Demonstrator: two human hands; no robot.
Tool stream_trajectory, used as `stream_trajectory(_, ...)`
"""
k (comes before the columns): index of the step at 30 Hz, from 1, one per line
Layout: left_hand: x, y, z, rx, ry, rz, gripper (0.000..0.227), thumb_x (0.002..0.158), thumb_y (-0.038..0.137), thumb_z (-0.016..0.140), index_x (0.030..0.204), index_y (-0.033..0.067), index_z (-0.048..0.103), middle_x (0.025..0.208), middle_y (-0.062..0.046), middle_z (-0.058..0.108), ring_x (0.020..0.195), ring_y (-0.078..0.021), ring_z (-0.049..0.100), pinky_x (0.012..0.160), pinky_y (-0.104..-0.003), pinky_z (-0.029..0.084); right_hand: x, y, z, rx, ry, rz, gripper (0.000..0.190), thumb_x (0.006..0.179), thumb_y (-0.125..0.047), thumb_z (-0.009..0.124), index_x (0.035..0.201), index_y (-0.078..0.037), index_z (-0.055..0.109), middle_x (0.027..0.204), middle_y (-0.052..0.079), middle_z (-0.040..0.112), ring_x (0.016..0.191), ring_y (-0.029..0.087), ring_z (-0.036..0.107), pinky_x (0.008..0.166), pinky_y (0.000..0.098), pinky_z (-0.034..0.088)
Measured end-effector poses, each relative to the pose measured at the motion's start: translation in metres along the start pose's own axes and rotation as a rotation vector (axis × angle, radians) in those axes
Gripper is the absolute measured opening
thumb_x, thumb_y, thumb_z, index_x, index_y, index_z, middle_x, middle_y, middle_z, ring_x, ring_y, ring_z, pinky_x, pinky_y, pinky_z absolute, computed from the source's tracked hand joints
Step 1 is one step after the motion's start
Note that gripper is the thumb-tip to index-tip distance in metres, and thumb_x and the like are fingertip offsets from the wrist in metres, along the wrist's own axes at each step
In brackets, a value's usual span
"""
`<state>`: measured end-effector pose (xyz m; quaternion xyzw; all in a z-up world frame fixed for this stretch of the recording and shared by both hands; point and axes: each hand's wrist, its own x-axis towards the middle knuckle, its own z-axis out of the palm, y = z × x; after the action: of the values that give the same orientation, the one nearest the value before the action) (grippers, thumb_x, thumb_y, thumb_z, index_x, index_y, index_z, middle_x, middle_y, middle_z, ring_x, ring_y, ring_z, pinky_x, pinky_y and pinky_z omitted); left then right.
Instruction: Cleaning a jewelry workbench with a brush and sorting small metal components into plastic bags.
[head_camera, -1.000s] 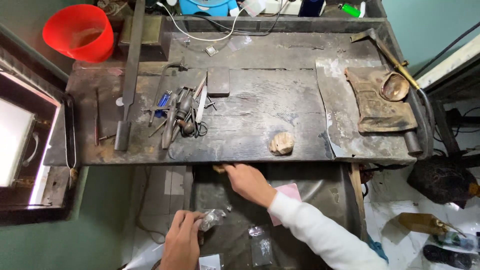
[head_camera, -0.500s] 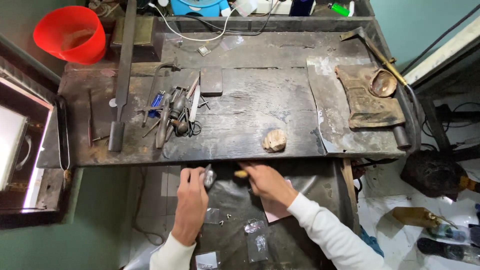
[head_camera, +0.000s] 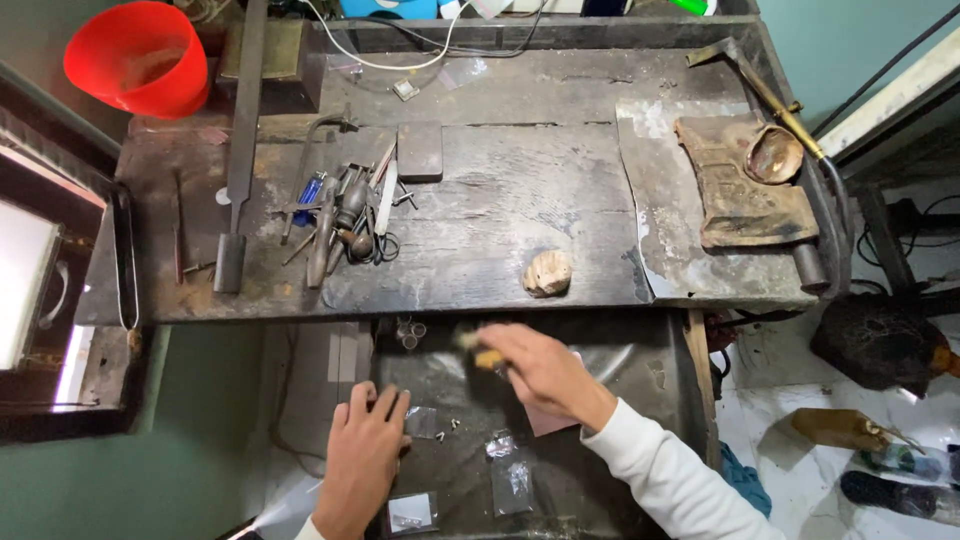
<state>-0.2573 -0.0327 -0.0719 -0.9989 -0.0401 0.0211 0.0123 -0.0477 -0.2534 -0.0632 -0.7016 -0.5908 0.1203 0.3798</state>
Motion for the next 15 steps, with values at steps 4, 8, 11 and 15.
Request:
stream_trajectory(4,0.003,0.007,0.014,0.188,0.025,0.017,0.020,0.084,0.012,0.063,0.102,0.0192,0.062,0.101,0.001,0.059,0.114,-0.0350,0.051,0.079,-0.043,0.042,-0.012,-0.001,-0.007,-0.095,0.004,0.091,0.056,0.075,0.007,0.052,0.130,0.002,0.060,0.129,0.021,0.069,0.117,0.036,0.066,0.112,0.0513,0.045)
stream_trajectory(8,0.023,0.004,0.005,0.092,0.083,-0.096,0.032,0.073,0.006,0.068,0.101,0.0185,0.058,0.101,-0.003,0.065,0.100,-0.0294,0.050,0.076,-0.043,0.040,-0.034,-0.022,-0.029,0.022,0.221,0.176,0.070,0.067,0.012,0.047,0.134,0.003,0.062,0.138,0.020,0.066,0.133,0.034,0.061,0.126,0.0499,0.033)
stream_trajectory(11,0.055,-0.001,0.000,-0.012,0.255,-0.153,0.037,0.094,0.039,0.065,0.121,0.0138,0.064,0.117,-0.005,0.066,0.098,-0.0274,0.055,0.073,-0.040,0.043,-0.050,-0.033,-0.034,0.067,0.272,0.209,0.071,0.067,0.018,0.044,0.133,0.002,0.063,0.137,0.018,0.067,0.131,0.031,0.063,0.123,0.0492,0.037)
stream_trajectory(15,0.038,0.002,-0.014,-0.163,0.277,-0.133,0.034,0.097,0.017,0.062,0.129,0.0059,0.063,0.120,-0.010,0.067,0.099,-0.0276,0.059,0.076,-0.039,0.048,-0.075,-0.043,-0.035,0.024,0.317,0.228,0.068,0.066,0.016,0.043,0.130,0.004,0.064,0.137,0.018,0.067,0.130,0.033,0.063,0.123,0.0507,0.038)
